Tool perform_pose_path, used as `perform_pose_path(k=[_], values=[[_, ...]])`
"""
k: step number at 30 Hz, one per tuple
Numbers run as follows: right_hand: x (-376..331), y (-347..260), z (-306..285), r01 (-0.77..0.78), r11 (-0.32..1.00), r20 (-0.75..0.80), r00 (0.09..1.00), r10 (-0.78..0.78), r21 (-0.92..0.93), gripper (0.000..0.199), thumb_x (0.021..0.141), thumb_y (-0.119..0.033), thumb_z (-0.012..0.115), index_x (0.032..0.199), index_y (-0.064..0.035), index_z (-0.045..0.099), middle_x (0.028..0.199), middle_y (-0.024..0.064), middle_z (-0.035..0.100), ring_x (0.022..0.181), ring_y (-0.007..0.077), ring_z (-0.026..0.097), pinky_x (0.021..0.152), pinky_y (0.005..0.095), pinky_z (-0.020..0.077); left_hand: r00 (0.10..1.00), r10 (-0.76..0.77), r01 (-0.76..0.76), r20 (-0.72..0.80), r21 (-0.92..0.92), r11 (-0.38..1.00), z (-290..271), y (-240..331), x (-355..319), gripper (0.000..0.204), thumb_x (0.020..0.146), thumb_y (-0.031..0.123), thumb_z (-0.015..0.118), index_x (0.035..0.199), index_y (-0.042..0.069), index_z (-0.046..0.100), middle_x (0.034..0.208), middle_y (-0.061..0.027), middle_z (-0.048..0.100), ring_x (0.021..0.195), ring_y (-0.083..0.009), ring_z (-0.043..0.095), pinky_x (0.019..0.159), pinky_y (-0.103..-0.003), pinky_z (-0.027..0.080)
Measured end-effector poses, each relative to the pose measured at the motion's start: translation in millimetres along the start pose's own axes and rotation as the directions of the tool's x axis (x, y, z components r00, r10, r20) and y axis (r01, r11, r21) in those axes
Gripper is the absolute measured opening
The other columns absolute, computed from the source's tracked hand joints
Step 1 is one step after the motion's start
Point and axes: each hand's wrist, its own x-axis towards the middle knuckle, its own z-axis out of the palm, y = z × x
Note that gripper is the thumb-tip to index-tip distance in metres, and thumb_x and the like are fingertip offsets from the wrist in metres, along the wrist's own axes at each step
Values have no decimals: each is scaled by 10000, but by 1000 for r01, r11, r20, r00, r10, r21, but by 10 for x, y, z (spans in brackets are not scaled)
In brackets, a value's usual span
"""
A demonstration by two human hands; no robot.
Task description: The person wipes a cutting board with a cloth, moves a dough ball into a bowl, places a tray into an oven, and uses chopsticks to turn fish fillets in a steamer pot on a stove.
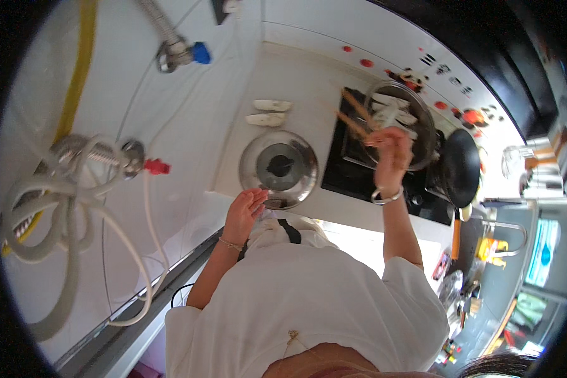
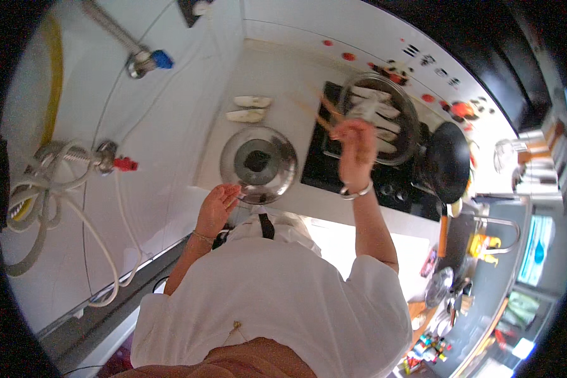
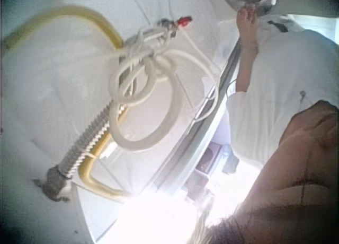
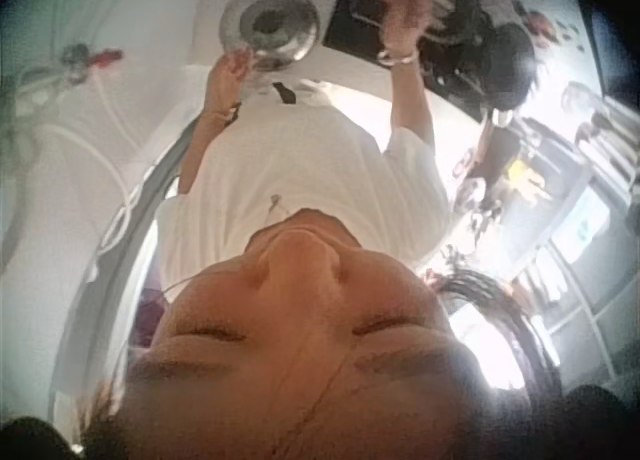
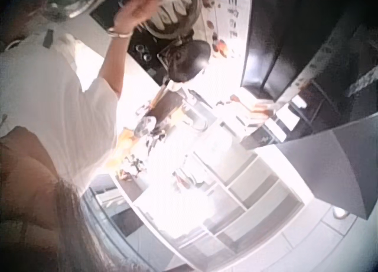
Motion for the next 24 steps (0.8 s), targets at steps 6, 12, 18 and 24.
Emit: perform_pose_path(k=[6,12,18,24], values=[[28,-203,-1433,-190,925,-209,970,125,-329,107,923,-119,431,919,-26,484,757,38,540,646,92,514,577,216,431,988,-82,72,131,75,995,559,-163,216,295,857,300,535,1065,92,561,1163,-84,546,1116,-191,472,941,-317,348],[-11,23,-1746,-185,877,-70,983,172,-443,72,895,-90,482,927,-28,500,665,25,469,563,63,417,508,207,364,969,-134,110,205,123,986,994,-413,317,292,852,315,546,1056,106,561,1163,-75,544,1112,-180,467,952,-313,329],[238,305,-1830,143,810,240,971,-2,-569,56,841,-14,503,882,-51,494,637,76,487,503,186,446,488,258,377,981,-89,68,172,124,990,1241,-646,290,304,858,315,542,1069,97,557,1160,-82,545,1089,-183,484,940,-319,353],[386,479,-1870,340,794,503,863,-50,-504,59,839,-55,517,880,-66,477,656,88,523,608,253,526,541,341,429,993,-53,44,107,82,996,1315,-875,238,291,872,297,524,1072,88,555,1153,-87,552,1075,-185,498,927,-318,370]])
